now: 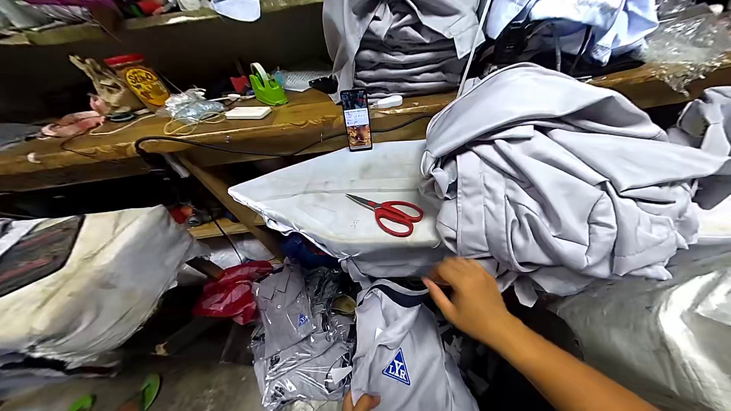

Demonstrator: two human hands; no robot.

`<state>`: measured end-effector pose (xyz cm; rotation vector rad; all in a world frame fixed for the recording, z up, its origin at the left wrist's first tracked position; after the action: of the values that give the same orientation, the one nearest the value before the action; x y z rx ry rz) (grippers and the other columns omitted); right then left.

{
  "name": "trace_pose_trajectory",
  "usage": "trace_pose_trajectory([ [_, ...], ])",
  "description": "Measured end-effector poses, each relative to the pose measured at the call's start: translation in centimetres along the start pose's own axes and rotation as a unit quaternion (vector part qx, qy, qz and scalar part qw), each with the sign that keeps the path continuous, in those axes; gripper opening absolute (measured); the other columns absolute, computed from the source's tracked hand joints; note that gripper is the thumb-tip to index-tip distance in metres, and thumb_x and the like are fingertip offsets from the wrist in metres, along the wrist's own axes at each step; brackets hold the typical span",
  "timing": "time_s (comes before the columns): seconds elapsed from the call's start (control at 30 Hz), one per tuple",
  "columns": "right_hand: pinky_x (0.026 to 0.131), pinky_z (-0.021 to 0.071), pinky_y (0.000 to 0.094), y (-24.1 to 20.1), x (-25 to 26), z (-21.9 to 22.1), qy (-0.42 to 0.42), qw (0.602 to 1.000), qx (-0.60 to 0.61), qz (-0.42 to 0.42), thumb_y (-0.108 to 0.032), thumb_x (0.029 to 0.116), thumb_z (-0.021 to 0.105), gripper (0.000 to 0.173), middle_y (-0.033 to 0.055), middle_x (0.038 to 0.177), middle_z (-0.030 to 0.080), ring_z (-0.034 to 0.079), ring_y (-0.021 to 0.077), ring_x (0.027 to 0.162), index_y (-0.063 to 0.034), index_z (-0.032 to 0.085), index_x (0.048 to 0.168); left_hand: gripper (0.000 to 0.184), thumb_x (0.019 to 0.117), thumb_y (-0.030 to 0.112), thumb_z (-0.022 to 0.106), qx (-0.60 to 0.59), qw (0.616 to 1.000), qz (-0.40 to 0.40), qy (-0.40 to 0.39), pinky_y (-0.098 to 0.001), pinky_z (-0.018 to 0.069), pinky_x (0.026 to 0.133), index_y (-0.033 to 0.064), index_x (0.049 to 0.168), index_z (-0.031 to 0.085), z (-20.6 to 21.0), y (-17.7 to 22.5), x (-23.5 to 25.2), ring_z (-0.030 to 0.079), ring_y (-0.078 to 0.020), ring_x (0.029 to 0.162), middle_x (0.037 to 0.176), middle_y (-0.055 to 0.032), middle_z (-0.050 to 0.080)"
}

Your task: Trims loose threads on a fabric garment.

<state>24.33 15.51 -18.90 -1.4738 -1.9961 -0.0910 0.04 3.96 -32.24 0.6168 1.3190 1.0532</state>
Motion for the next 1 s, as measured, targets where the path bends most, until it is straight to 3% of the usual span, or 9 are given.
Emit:
trace_pose_trajectory([
  [0.07, 0.074, 0.0559, 0.0547, 4.0, -7.8, -0.3, 0.011, 0.998, -0.035, 0.055, -0.034, 0.0946, 0.057, 0.034, 0.0139, 0.085, 0.072, 0.071, 0.0341, 0.083, -0.0055, 0.075, 0.086, 0.035, 0.0925, 0.001, 0.053, 0.031, 0.997, 0.044, -0.052, -0.0225, 0.0573, 0.086, -0.0026, 0.127, 0.047, 0.4, 0.8, 0.3, 0.067, 0.0004, 0.091, 0.101, 0.0008, 0.069],
  [0.13, 0.081, 0.0512, 0.0669, 7.9, -14.9, -0.8, -0.023, 0.986, -0.062, 0.151, -0.033, 0.0902, 0.064, 0.038, 0.0269, 0.107, 0.069, 0.066, 0.05, 0.099, 0.0005, 0.074, 0.105, 0.06, 0.0882, 0.004, 0.065, 0.109, 0.983, 0.122, -0.085, -0.0225, 0.051, 0.101, -0.0119, 0.141, 0.041, 1.2, 2.0, 0.9, 0.062, -0.0019, 0.111, 0.124, -0.0096, 0.064],
  [0.23, 0.089, 0.0387, 0.0813, 10.5, -23.3, -2.2, -0.079, 0.952, -0.064, 0.287, -0.03, 0.0853, 0.076, 0.061, 0.0429, 0.135, 0.051, 0.049, 0.0692, 0.118, 0.0072, 0.062, 0.133, 0.033, 0.0836, 0.011, 0.078, 0.26, 0.946, 0.192, 0.001, -0.0321, 0.0575, 0.088, -0.0072, 0.11, 0.069, 1.0, 2.7, 2.4, 0.07, -0.0094, 0.092, 0.099, -0.0115, 0.074],
  [0.33, 0.09, 0.0405, 0.0782, 11.3, -27.6, -1.8, -0.071, 0.939, -0.072, 0.329, -0.029, 0.0901, 0.072, 0.057, 0.0433, 0.132, 0.053, 0.051, 0.0683, 0.115, 0.0047, 0.063, 0.135, 0.018, 0.087, 0.008, 0.071, 0.239, 0.951, 0.196, 0.021, -0.0253, 0.0579, 0.081, -0.0028, 0.101, 0.071, 1.2, 3.5, 3.2, 0.069, -0.0023, 0.082, 0.088, -0.0022, 0.073],
  [0.47, 0.091, 0.0468, 0.0667, 11.6, -28.1, -1.3, -0.025, 0.946, -0.071, 0.315, -0.017, 0.0943, 0.066, 0.039, 0.0376, 0.116, 0.061, 0.059, 0.0586, 0.104, 0.0033, 0.07, 0.127, 0.019, 0.0906, -0.005, 0.053, 0.018, 0.999, 0.027, 0.04, -0.0249, 0.0603, 0.069, 0.0005, 0.109, 0.056, 1.8, 2.9, 3.0, 0.07, -0.0065, 0.073, 0.082, -0.0016, 0.071],
  [0.7, 0.079, 0.0558, 0.0602, 12.5, -26.7, -2.5, -0.009, 0.955, -0.036, 0.295, -0.008, 0.1006, 0.053, 0.027, 0.0298, 0.096, 0.07, 0.07, 0.0474, 0.089, 0.0114, 0.072, 0.104, 0.015, 0.1046, 0.009, 0.05, 0.034, 0.999, 0.005, 0.027, -0.0249, 0.0609, 0.074, 0.0011, 0.11, 0.062, 1.0, 3.3, 3.0, 0.072, -0.0071, 0.077, 0.084, -0.0022, 0.074],
  [0.77, 0.064, 0.0581, 0.0444, 12.1, -24.7, -2.9, 0.034, 0.951, 0.04, 0.304, -0.012, 0.1033, 0.048, 0.032, 0.0182, 0.08, 0.072, 0.07, 0.0272, 0.067, 0.0101, 0.071, 0.105, 0.013, 0.1023, 0.006, 0.051, 0.054, 0.998, -0.031, 0.011, -0.0255, 0.0607, 0.071, 0.0024, 0.112, 0.059, 1.4, 3.8, 3.0, 0.071, -0.0073, 0.074, 0.083, -0.0015, 0.072],
  [0.83, 0.057, 0.0522, 0.021, 10.3, -22.1, -2.3, 0.046, 0.932, 0.175, 0.314, -0.018, 0.1058, 0.046, 0.035, 0.0042, 0.074, 0.067, 0.059, 0.0032, 0.058, 0.008, 0.069, 0.109, 0.013, 0.1011, 0.003, 0.048, 0.042, 0.997, -0.058, -0.008, -0.0242, 0.0609, 0.067, 0.0054, 0.11, 0.057, 2.2, 3.8, 2.6, 0.071, -0.0064, 0.072, 0.081, -0.0002, 0.072],
  [1.0, 0.059, 0.0473, 0.0122, 1.4, -15.1, 1.0, -0.031, 0.835, 0.498, 0.234, -0.009, 0.0921, 0.068, 0.028, -0.0068, 0.09, 0.069, 0.055, -0.0067, 0.067, 0.002, 0.064, 0.118, 0.022, 0.0939, -0.007, 0.044, -0.056, 0.994, -0.082, -0.044, -0.0236, 0.0605, 0.067, 0.0085, 0.101, 0.059, 4.4, 1.8, 1.0, 0.07, -0.0055, 0.072, 0.081, 0.0, 0.072],
])
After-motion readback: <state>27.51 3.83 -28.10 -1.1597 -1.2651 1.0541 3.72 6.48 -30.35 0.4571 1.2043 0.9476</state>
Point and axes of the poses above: each hand's wrist, its own x-axis towards the middle knuckle, its own z-axis out of the palm, y = z × x, the point moved 7 cm from there along x, towards the middle knuckle
